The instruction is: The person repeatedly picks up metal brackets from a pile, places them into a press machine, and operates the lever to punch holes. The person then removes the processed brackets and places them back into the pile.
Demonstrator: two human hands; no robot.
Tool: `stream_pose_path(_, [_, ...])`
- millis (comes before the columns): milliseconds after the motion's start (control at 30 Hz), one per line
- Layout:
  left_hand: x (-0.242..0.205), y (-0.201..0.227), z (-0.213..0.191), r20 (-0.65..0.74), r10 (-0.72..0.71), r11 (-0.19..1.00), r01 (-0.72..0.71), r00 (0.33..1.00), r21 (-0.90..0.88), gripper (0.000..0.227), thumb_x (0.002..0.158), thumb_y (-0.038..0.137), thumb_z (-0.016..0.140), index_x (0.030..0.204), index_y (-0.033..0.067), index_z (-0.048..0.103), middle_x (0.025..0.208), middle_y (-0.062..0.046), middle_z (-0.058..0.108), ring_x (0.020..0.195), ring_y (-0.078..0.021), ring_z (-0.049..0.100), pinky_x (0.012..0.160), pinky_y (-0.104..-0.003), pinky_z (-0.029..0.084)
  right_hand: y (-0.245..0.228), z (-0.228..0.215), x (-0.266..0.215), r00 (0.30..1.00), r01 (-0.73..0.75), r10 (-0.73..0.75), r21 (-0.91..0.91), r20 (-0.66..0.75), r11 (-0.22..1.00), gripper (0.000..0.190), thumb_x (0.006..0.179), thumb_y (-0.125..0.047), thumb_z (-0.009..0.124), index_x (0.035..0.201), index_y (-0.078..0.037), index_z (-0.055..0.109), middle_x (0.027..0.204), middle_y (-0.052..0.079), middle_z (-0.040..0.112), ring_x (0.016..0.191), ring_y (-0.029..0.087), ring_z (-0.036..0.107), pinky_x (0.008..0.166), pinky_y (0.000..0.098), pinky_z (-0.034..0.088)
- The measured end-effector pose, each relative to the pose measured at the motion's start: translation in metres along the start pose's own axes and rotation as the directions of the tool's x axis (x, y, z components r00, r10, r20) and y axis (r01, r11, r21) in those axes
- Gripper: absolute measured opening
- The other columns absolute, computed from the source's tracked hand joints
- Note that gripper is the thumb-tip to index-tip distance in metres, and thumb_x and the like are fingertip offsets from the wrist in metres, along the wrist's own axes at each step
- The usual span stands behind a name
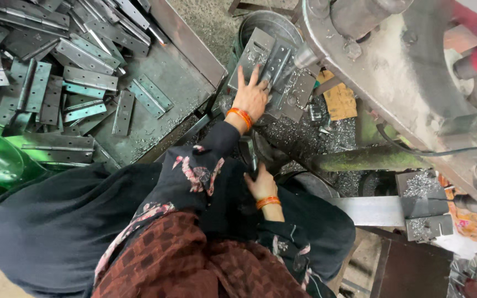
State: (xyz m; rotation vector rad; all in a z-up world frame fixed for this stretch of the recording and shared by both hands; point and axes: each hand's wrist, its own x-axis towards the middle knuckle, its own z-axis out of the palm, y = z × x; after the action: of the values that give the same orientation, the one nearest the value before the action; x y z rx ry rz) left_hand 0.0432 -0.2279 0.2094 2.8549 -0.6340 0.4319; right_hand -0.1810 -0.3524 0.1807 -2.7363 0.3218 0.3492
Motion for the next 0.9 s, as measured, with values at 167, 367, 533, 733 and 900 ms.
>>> stream_pose_path(167, [0.007,0.0,-0.005,0.088,-0.054,0.999,0.054,0.995,0.007,0.041,0.105,0.035,0.044,0.127,0.014,0.072,0.144,-0.002,0.059,0.153,-0.038,0.022,0.114,-0.08,0.005,-0.007,-0.052,0.019,0.998,0.034,-0.026,-0.15,0.054,0.988,0.065,0.088,-0.048,0.07,0.142,-0.014,0.054,0.11,0.026,0.072,0.104,0.047,0.069,0.088,0.0558,0.055])
stream_pose_path(367, [0.039,-0.005,-0.004,0.067,-0.06,0.998,0.059,0.996,0.019,0.043,0.103,0.034,0.044,0.132,0.0139,0.069,0.145,-0.002,0.058,0.151,-0.0392,0.022,0.112,-0.081,0.004,-0.009,-0.008,0.004,0.998,0.034,-0.036,-0.042,-0.047,0.999,0.071,0.084,-0.044,0.072,0.142,-0.011,0.05,0.108,0.027,0.072,0.1,0.048,0.068,0.084,0.0571,0.055])
stream_pose_path(533, [0.014,-0.014,-0.015,-0.038,-0.071,0.991,0.066,0.997,-0.12,0.04,0.098,0.035,0.054,0.126,0.0119,0.069,0.143,-0.004,0.057,0.152,-0.0383,0.022,0.113,-0.08,0.008,0.012,0.032,0.002,0.997,-0.064,0.068,0.113,-0.035,0.991,0.066,0.085,-0.044,0.068,0.142,-0.015,0.054,0.103,0.024,0.076,0.101,0.045,0.072,0.089,0.053,0.056])
stream_pose_path(733, [-0.062,-0.076,-0.002,-0.262,-0.317,0.928,0.242,0.911,-0.282,0.036,0.095,0.031,0.065,0.123,0.009,0.066,0.141,-0.013,0.056,0.143,-0.0355,0.037,0.117,-0.066,0.024,0.007,-0.028,0.013,0.995,0.101,-0.101,-0.042,0.016,0.994,0.069,0.087,-0.049,0.07,0.142,-0.011,0.053,0.109,0.03,0.071,0.105,0.048,0.068,0.09,0.0548,0.054])
stream_pose_path(900, [-0.146,-0.174,0.044,-0.367,-0.671,0.74,0.614,0.645,-0.274,0.054,0.091,0.026,0.072,0.14,0.0109,0.057,0.141,-0.013,0.055,0.132,-0.0333,0.046,0.107,-0.06,0.034,-0.02,-0.067,0.013,0.993,0.093,-0.083,-0.116,0.086,0.989,0.065,0.087,-0.051,0.064,0.141,-0.016,0.057,0.111,0.029,0.07,0.107,0.049,0.066,0.092,0.0553,0.052])
